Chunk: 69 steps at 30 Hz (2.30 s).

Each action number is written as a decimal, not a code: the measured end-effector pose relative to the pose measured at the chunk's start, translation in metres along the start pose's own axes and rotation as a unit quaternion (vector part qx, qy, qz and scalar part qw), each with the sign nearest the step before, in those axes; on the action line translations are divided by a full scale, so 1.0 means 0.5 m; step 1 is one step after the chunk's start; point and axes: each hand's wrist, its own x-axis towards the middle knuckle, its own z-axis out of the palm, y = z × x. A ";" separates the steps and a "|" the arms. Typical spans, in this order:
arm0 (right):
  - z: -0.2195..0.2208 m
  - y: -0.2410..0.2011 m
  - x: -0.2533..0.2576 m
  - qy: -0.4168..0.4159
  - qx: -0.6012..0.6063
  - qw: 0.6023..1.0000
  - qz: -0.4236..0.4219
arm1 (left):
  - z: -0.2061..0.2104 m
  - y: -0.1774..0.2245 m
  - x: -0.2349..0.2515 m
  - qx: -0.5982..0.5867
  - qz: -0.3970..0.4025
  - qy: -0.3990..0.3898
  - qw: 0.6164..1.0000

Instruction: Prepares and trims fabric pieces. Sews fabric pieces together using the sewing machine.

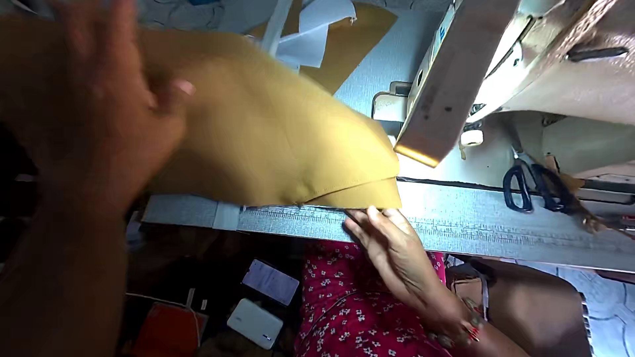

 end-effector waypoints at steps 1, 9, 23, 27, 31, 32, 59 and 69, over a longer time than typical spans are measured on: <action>-0.029 -0.006 -0.017 -0.008 -0.055 0.998 0.003 | 0.020 0.069 -0.012 -0.040 0.002 -0.034 0.999; -0.161 -0.036 0.001 -0.035 -0.542 0.743 -0.390 | 0.197 0.244 -0.163 -0.086 0.093 -0.172 0.977; -0.179 -0.005 0.066 -0.079 -0.731 0.502 -0.455 | 0.256 0.369 -0.116 -0.168 0.195 -0.099 0.961; -0.178 -0.003 0.067 -0.077 -0.723 0.512 -0.459 | 0.279 0.387 -0.112 -0.140 0.217 -0.028 0.966; -0.176 -0.002 0.067 -0.079 -0.722 0.513 -0.459 | 0.285 0.398 -0.113 -0.110 0.224 -0.005 0.968; -0.176 -0.002 0.067 -0.078 -0.721 0.513 -0.459 | 0.284 0.400 -0.111 -0.109 0.223 -0.005 0.969; -0.193 -0.018 0.059 -0.040 -0.746 0.486 -0.454 | 0.243 0.362 -0.082 -0.205 0.168 -0.138 0.954; -0.193 -0.030 0.051 -0.034 -0.745 0.502 -0.438 | 0.322 0.393 -0.056 -0.102 0.147 -0.198 0.964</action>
